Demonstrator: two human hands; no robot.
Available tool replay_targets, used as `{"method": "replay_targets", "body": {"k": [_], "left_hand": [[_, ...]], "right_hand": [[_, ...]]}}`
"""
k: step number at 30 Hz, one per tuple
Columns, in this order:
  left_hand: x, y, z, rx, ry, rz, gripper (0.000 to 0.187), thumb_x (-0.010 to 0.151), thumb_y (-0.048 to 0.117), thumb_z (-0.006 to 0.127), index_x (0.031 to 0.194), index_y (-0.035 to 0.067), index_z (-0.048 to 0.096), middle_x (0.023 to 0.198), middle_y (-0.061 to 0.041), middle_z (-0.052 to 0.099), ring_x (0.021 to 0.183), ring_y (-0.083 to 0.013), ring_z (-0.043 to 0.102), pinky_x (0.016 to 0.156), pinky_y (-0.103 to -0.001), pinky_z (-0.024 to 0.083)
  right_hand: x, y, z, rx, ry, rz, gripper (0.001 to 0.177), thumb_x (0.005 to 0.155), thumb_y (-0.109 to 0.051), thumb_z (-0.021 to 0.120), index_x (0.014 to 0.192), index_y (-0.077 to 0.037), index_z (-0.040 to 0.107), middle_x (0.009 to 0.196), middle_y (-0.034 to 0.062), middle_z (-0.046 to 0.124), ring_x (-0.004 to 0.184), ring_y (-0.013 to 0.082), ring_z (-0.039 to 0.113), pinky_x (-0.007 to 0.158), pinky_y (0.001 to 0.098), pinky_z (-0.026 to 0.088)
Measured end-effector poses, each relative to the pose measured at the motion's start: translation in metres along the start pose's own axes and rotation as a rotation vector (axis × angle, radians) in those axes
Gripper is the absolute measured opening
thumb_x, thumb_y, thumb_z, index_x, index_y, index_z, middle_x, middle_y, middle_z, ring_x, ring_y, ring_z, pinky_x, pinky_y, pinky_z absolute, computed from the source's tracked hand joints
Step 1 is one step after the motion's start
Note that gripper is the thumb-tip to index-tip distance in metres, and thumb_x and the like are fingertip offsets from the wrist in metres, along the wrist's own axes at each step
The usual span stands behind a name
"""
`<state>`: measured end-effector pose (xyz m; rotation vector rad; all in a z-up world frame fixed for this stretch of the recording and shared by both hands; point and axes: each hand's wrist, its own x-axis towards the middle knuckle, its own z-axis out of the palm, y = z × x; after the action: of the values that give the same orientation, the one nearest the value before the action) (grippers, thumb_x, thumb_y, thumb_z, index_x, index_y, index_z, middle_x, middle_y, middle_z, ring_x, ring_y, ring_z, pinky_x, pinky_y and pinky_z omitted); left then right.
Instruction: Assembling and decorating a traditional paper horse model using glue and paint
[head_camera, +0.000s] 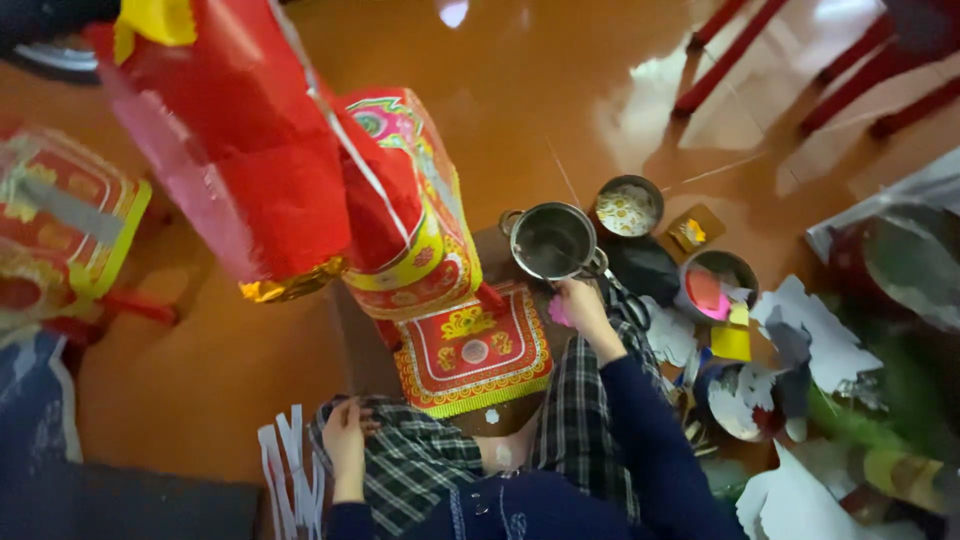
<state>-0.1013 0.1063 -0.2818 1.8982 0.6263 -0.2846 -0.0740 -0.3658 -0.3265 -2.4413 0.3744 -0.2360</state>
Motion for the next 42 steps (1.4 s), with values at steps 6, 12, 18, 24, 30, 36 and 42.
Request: {"method": "replay_targets", "body": {"k": [6,12,18,24,30,36,42], "left_hand": [[0.049,-0.053,0.02,0.501,0.266,0.277,0.03,0.097,0.031,0.046,0.109,0.014,0.068,0.086,-0.011,0.074,0.086,-0.0393,0.067,0.077,-0.05,0.046],[0.02,-0.018,0.026,0.629,0.171,0.308,0.029,0.097,0.03,0.049,0.114,0.016,0.067,0.088,-0.005,0.073,0.079,-0.0299,0.067,0.063,-0.044,0.05],[0.018,-0.009,0.025,0.672,0.119,0.234,0.036,0.099,0.035,0.042,0.12,0.016,0.065,0.104,-0.007,0.073,0.09,-0.0312,0.068,0.077,-0.044,0.052],[0.033,-0.006,0.026,0.647,0.127,0.34,0.032,0.099,0.032,0.045,0.115,0.015,0.067,0.094,-0.004,0.074,0.081,-0.0259,0.069,0.068,-0.039,0.053],[0.065,0.005,0.027,0.568,0.071,0.444,0.034,0.101,0.031,0.048,0.118,0.007,0.065,0.09,-0.015,0.073,0.079,-0.0272,0.072,0.063,-0.036,0.058],[0.128,-0.005,0.058,0.227,-0.145,0.56,0.089,0.075,0.042,0.073,0.146,0.005,0.034,0.144,-0.021,0.042,0.132,-0.0368,0.042,0.109,-0.044,0.035],[0.144,0.008,0.067,0.325,-0.357,0.486,0.085,0.08,0.045,0.068,0.148,0.011,0.031,0.147,-0.016,0.036,0.128,-0.0372,0.045,0.098,-0.051,0.044]], "right_hand": [[0.006,-0.128,-0.069,0.894,-0.045,0.146,0.018,0.096,-0.007,0.055,0.113,-0.006,0.059,0.058,0.005,0.06,0.041,0.0087,0.049,0.038,0.0228,0.037],[0.032,-0.238,-0.121,0.833,0.01,-0.31,0.022,0.094,-0.001,0.06,0.115,-0.004,0.064,0.083,0.0056,0.069,0.064,0.0088,0.062,0.057,0.0198,0.048],[0.043,-0.243,-0.101,0.884,0.009,-0.208,0.019,0.097,-0.006,0.054,0.113,-0.003,0.064,0.069,0.0038,0.063,0.051,0.0058,0.047,0.049,0.0192,0.038],[0.044,-0.235,-0.091,0.702,0.067,-0.161,0.023,0.096,-0.009,0.055,0.114,-0.005,0.068,0.077,-0.0016,0.062,0.061,0.0054,0.048,0.053,0.0207,0.038],[0.063,-0.204,-0.105,0.413,0.182,-0.362,0.03,0.086,0.004,0.064,0.115,-0.002,0.069,0.098,0.0228,0.069,0.089,0.0409,0.066,0.08,0.0458,0.051],[0.025,-0.344,-0.261,0.338,0.566,-0.535,0.018,0.117,-0.003,0.053,0.1,-0.004,0.058,0.093,0.008,0.057,0.089,0.0199,0.056,0.085,0.0338,0.049],[0.01,-0.547,-0.288,-1.636,0.703,-1.037,0.019,0.113,-0.038,0.062,0.132,-0.036,0.061,0.092,-0.0123,0.051,0.084,0.0067,0.057,0.065,0.0207,0.039]]}}
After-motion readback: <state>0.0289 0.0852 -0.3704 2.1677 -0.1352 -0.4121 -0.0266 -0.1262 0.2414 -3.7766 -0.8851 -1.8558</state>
